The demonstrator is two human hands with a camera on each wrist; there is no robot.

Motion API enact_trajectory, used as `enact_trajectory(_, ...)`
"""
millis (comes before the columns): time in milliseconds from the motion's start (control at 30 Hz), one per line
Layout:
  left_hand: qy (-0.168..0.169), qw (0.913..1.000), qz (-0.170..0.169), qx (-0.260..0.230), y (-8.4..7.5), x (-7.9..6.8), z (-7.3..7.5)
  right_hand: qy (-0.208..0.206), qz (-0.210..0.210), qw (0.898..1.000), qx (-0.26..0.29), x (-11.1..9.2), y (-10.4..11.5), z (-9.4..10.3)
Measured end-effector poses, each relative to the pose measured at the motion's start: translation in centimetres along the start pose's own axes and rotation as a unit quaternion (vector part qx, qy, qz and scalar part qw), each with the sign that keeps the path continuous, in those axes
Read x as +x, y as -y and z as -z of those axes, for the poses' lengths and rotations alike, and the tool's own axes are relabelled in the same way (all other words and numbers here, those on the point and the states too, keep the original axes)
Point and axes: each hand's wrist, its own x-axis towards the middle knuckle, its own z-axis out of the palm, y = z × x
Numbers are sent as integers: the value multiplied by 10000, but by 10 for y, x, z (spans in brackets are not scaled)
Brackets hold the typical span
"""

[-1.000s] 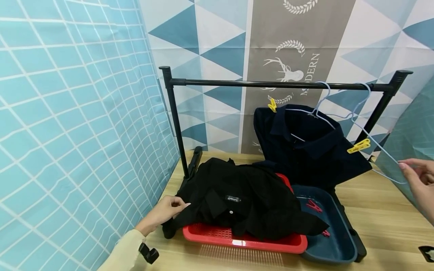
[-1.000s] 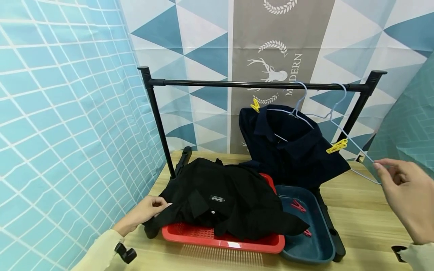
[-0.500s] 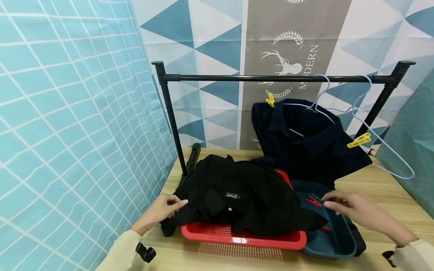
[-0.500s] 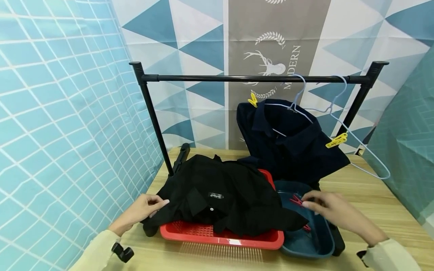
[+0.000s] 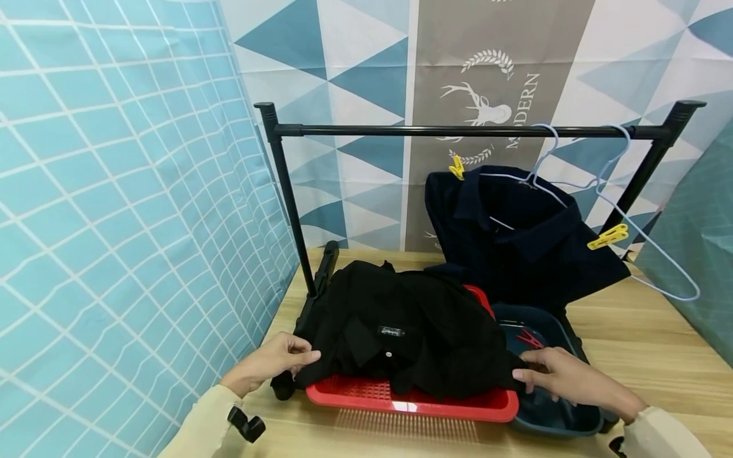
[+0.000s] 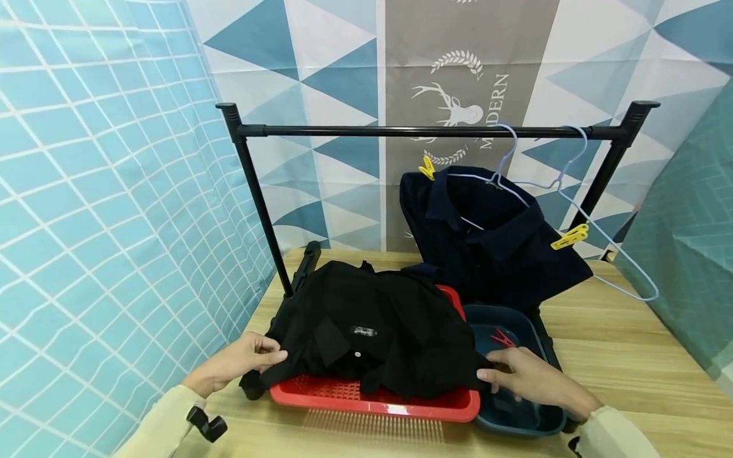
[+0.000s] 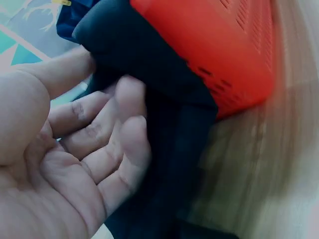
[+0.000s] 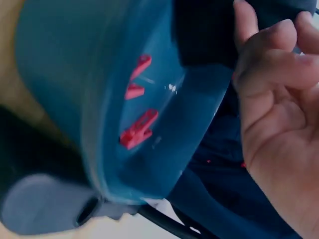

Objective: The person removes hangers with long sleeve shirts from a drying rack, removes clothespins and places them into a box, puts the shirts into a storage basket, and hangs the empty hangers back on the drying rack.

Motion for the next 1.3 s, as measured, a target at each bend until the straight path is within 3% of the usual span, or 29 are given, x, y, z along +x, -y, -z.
enact_trajectory(167, 78, 9994, -93, 314, -16, -1, 9, -570, 128, 9983, -16, -1, 12, 4)
enact_trajectory(333, -206, 9947, -455, 900, -42, 4, 21, -1401, 412, 9890, -247, 3, 43, 11)
enact_trajectory(433, -371, 9921, -735, 950, -61, 11, 13, -1706, 618, 9827, -364, 12, 68, 10)
enact_trajectory(533, -171, 9910, -1104, 737, -80, 22, -8, -1714, 914, 9802, -386, 25, 91, 2)
enact_trajectory(633, 458, 9882, -1331, 603, -92, 34, -32, -1280, 1303, 9828, -266, 41, 104, -12)
enact_trajectory(733, 1314, 9810, -1120, 886, -98, 42, -49, -360, 1487, 9880, -190, 55, 105, -31)
enact_trajectory(867, 2256, 9611, -645, 1456, -93, 46, -51, 835, 1391, 9845, -660, 66, 93, -53)
enact_trajectory(933, 2412, 9599, -519, 1332, -88, 46, -45, 1133, 1383, 9805, -816, 67, 86, -59)
enact_trajectory(1000, 2254, 9667, -547, 1079, -82, 48, -36, 1220, 1454, 9791, -736, 67, 83, -57)
enact_trajectory(1067, 1806, 9777, -684, 829, -78, 51, -24, 1122, 1503, 9809, -513, 68, 83, -49)
enact_trajectory(1167, 687, 9908, -836, 811, -75, 59, -5, 657, 1471, 9861, -416, 75, 86, -27)
enact_trajectory(1300, -616, 9915, -701, 909, -70, 73, 13, -425, 1114, 9893, -843, 94, 83, -1)
